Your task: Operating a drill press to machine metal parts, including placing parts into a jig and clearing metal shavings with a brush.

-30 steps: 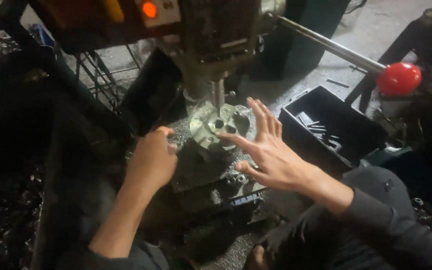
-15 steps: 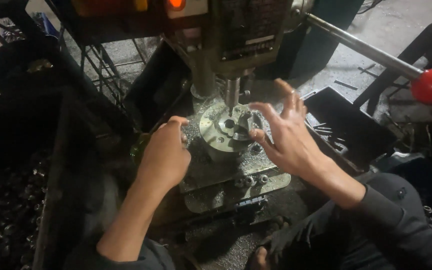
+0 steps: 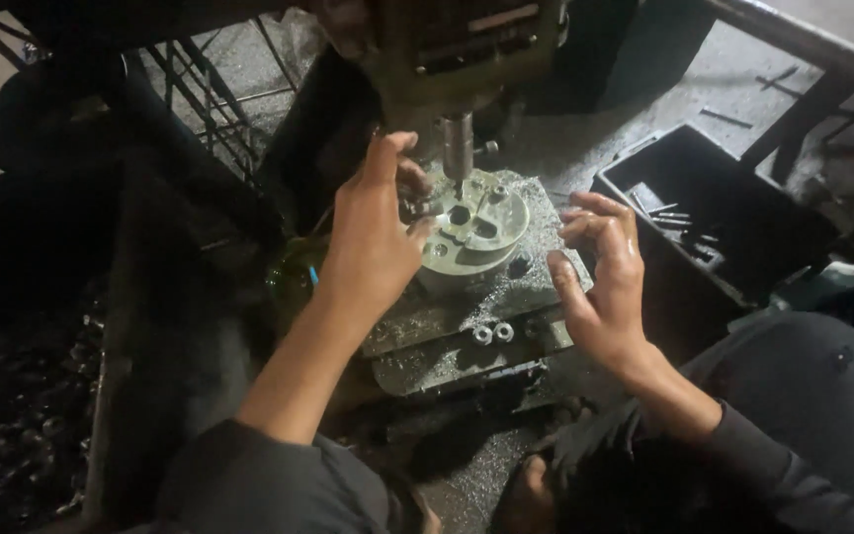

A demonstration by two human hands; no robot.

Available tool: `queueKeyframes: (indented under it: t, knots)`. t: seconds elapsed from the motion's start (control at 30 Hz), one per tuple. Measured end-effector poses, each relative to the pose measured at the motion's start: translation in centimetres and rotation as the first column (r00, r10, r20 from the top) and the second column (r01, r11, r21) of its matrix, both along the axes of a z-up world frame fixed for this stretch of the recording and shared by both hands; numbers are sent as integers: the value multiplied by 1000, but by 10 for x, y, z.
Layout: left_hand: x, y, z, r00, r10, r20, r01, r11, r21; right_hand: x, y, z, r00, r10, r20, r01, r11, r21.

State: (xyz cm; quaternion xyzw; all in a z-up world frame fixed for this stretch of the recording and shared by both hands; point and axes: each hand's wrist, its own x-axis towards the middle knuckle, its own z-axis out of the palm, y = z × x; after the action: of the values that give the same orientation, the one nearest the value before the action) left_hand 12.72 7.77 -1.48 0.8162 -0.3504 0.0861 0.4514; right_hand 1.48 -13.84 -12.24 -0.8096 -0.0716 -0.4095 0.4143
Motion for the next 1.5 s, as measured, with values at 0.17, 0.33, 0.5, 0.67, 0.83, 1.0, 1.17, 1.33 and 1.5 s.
queueKeyframes:
  t: [0.17,0.33,0.5,0.67,0.83,1.0,1.17,1.33,1.5]
  knots:
    - [20,-13,-16,989,-92,112,83,993,85,-5,-7,-7,998,33,-62,-29,997,67]
    - [20,-18,-13,986,-87,142,70,990,120,-6,-8,-8,997,50,-53,-43,993,114]
    - [33,-13,-18,987,-108,122,93,987,130,-6,-5,-7,997,79,-16,-75,987,141]
    - [47,-20,-24,974,-189,128,152,955,257,-6,-1,-3,992,121,-24,-116,982,152]
    - [31,-24,-12,992,-101,71,73,944,321,-5,0,-5,988,156,-18,-152,977,149]
    - [28,-24,-7,984,-143,103,94,922,375,-5,2,-6,984,174,-22,-170,976,139]
    - [22,-27,3,998,-61,31,35,849,527,-11,16,-6,940,301,-163,-133,760,637]
    - [37,-30,-6,994,-92,61,28,749,662,-28,44,10,841,541,11,-80,105,991]
    - [38,-32,-1,995,-81,61,9,670,742,-38,73,58,866,490,-94,249,-261,932]
